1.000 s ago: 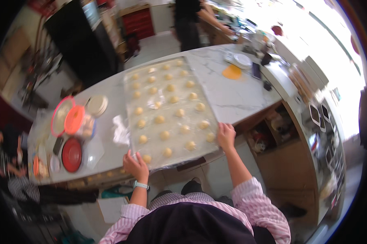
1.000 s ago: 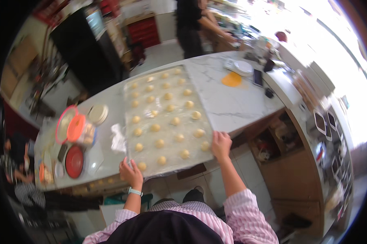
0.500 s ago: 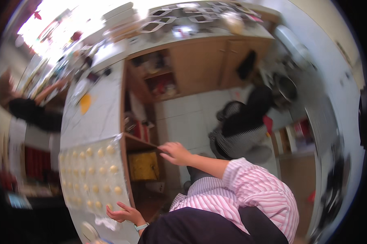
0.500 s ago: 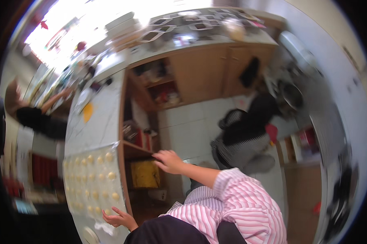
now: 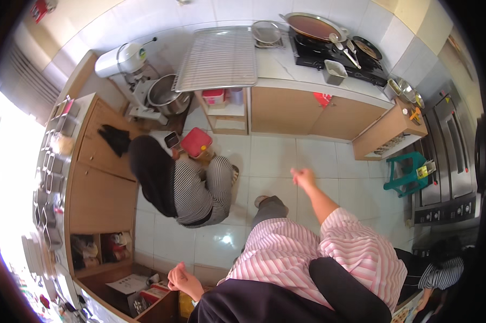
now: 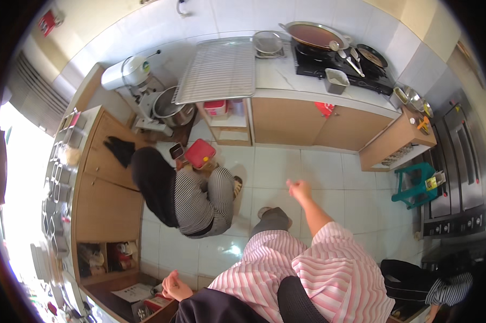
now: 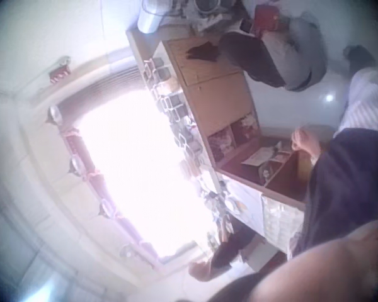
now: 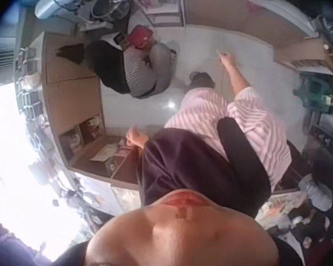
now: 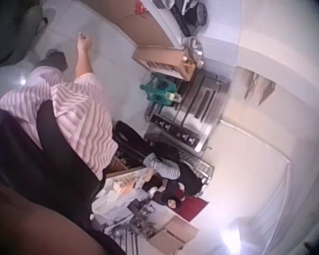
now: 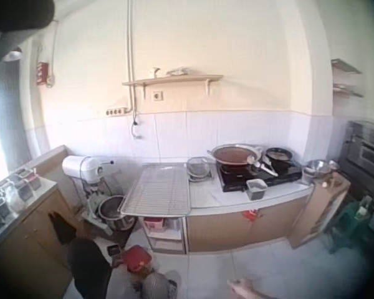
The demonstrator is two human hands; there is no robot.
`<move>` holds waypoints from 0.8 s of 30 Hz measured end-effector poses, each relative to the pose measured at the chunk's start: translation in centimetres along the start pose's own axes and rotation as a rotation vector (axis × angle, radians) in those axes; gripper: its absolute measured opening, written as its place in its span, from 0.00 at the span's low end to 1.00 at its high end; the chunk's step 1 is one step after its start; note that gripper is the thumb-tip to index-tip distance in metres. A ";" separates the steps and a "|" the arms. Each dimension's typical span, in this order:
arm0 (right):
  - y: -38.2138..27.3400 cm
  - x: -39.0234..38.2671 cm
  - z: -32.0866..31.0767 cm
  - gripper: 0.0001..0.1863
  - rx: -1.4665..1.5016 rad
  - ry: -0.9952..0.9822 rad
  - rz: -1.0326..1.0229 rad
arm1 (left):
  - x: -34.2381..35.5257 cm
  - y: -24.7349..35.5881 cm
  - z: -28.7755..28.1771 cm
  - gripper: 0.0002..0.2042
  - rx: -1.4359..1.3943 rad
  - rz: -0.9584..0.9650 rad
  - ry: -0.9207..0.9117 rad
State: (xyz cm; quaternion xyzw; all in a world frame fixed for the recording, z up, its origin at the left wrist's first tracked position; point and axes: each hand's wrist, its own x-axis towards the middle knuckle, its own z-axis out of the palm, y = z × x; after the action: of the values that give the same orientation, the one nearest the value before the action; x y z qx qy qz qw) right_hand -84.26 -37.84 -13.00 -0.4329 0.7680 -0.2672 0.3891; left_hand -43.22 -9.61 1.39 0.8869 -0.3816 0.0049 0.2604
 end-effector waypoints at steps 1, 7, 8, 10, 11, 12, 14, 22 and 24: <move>-0.5 3.9 -2.9 0.28 0.143 0.066 0.106 | -0.2 1.5 2.1 0.10 0.066 0.006 -0.047; -9.0 28.1 -16.5 0.25 0.854 0.253 0.140 | -6.0 0.9 13.3 0.07 0.130 -0.255 -0.293; -9.6 32.3 -18.0 0.28 0.937 0.198 0.141 | -7.4 -0.5 14.7 0.07 0.183 -0.326 -0.349; -10.4 38.0 -19.1 0.55 1.044 0.167 0.126 | -9.0 1.6 15.4 0.06 0.378 -0.356 -0.424; -10.2 40.6 -19.6 0.54 1.100 0.182 0.158 | -9.2 3.2 14.8 0.05 0.347 -0.229 -0.330; -9.1 43.9 -21.3 0.49 1.190 0.218 0.210 | -8.8 3.6 14.7 0.05 0.352 -0.199 -0.396; -6.5 48.3 -24.7 0.27 1.129 0.174 0.100 | -7.0 6.1 14.9 0.05 0.271 -0.214 -0.316; -7.4 35.2 -19.9 0.18 0.583 0.322 -0.026 | -5.9 11.4 12.4 0.07 0.239 -0.517 -0.142; -2.2 37.5 -21.3 0.15 0.332 0.065 -0.129 | -7.3 10.4 13.5 0.08 0.160 -0.565 -0.109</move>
State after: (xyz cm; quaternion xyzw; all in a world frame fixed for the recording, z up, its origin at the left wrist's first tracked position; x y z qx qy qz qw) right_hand -113.05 -70.09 -13.28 -0.4021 0.6963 -0.4286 0.4122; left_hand -58.07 -16.91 -7.01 0.9746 -0.1315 -0.0852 0.1601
